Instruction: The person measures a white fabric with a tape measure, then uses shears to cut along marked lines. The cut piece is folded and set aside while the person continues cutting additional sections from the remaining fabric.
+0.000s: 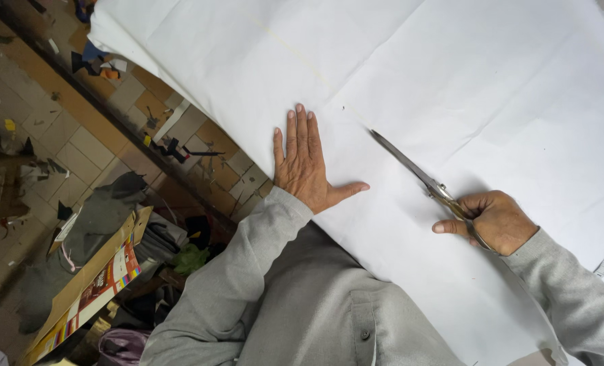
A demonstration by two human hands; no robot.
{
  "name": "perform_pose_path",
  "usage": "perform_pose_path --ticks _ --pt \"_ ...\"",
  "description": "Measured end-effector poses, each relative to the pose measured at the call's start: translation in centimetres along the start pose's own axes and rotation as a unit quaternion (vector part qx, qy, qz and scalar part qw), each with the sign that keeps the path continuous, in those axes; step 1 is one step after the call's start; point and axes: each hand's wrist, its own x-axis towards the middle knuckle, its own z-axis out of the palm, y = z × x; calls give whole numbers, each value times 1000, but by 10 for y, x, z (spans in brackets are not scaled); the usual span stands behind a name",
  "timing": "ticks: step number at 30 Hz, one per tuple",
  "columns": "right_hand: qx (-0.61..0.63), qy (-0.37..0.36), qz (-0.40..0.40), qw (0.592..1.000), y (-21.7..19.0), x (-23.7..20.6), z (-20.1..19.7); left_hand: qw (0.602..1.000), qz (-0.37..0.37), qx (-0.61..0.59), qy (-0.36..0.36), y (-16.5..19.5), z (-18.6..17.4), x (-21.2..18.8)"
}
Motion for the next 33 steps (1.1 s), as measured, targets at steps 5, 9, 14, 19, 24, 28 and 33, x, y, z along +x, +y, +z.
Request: perform_pose_path --ticks 5,9,14,19,24,28,33 --pt "-14 -17 8 1000 -4 -6 -3 998 -8 -29 -52 3 -20 9" --pt "-7 -11 25 1000 -9 -8 -6 997 -28 -40 -57 -22 -46 25" --pt "-59 -9 12 998 -26 -3 2 998 -24 -11 -54 -72 -57 46" --pt "-13 5 -19 1000 -50 6 8 999 -10 -14 -46 -85 -48 50" --pt "-16 -2 -15 1000 -68 11 8 999 -1 -10 -33 -91 -49 49" --pt "-7 -9 17 1000 -76 11 6 999 -9 -11 -46 -95 -48 50" --pt "0 -6 54 999 -84 11 7 1000 -3 -10 -20 -98 -45 53"
